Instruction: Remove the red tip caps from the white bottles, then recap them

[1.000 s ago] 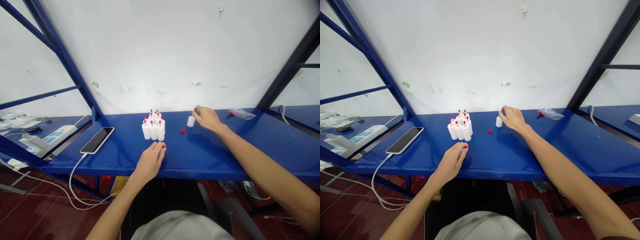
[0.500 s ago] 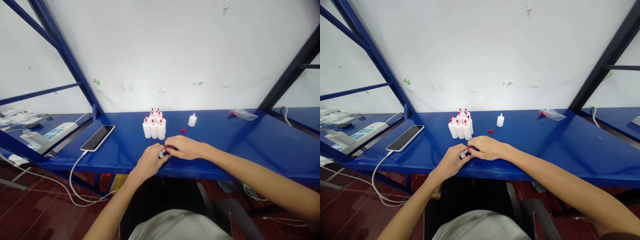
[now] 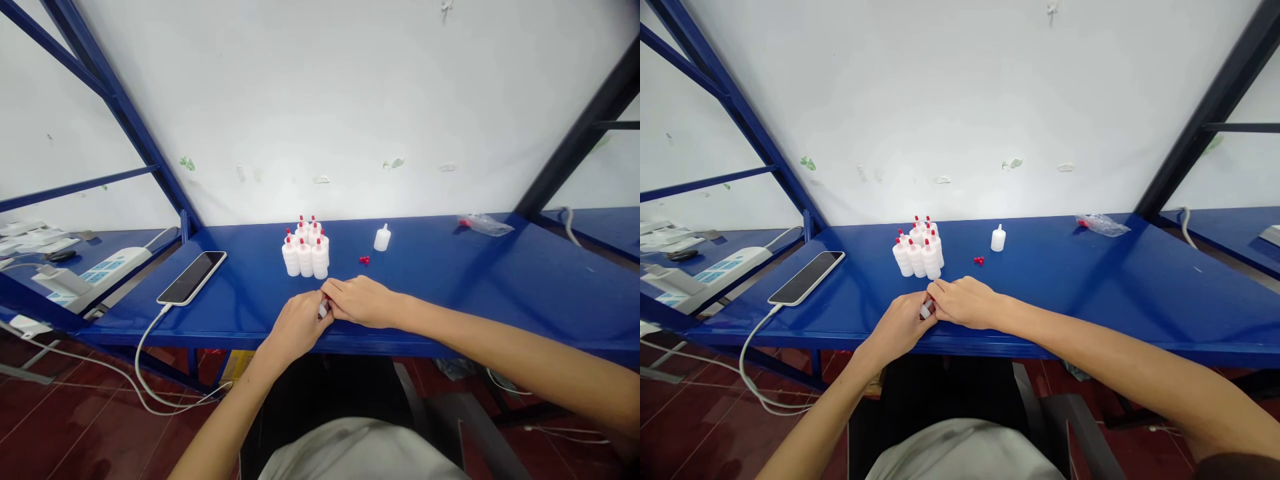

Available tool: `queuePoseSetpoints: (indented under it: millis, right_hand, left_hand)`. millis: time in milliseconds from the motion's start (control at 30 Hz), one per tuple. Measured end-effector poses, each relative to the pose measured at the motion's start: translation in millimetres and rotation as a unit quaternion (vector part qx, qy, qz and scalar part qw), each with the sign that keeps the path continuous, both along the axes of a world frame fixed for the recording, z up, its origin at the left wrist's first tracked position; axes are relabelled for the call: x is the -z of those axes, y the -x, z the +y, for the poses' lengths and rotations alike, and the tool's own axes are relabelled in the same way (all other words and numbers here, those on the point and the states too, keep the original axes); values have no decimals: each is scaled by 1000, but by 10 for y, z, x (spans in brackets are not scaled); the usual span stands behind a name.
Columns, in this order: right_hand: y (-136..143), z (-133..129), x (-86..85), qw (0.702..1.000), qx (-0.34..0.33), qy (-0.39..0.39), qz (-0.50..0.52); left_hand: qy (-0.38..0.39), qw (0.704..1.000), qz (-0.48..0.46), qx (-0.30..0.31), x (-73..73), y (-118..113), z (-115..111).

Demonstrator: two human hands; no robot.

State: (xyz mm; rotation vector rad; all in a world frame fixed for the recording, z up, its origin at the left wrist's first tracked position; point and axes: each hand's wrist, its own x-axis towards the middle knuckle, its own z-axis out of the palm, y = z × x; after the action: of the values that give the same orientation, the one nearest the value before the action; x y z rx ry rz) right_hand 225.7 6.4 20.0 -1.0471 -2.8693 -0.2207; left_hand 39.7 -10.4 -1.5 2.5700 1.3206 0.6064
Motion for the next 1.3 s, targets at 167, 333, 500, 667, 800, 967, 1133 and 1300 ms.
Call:
queuePoseSetpoints:
  millis: [167, 333, 500, 667, 800, 967, 1133, 1300]
  right_hand:
    - [35, -29, 8, 999, 22, -10, -24]
    - [93, -76, -4, 998, 56, -6, -36]
    - [-105, 115, -83, 983, 184, -6, -21]
    - [-579, 408, -222, 969, 247, -5, 28]
    - [-798, 540, -249, 958, 285, 12, 36]
    - [-828, 613, -172, 951, 300, 66, 31]
    - [-870, 657, -120, 950, 286, 120, 11]
    - [-960, 724, -95, 952, 248, 173, 49]
  left_hand:
    - [0, 1000, 3, -5, 33, -13, -7]
    - [-23, 1000, 1, -17, 54, -35, -12]
    - [-67, 996, 34, -52, 27, -56, -70]
    - [-57, 997, 17, -46, -8, -68, -89]
    - [-45, 998, 11, -39, -13, -70, -73]
    - [-47, 998, 3, -33, -11, -64, -69]
    - [-46, 998, 0, -31, -8, -63, -63]
    - [-47, 998, 0, -30, -8, -70, -59]
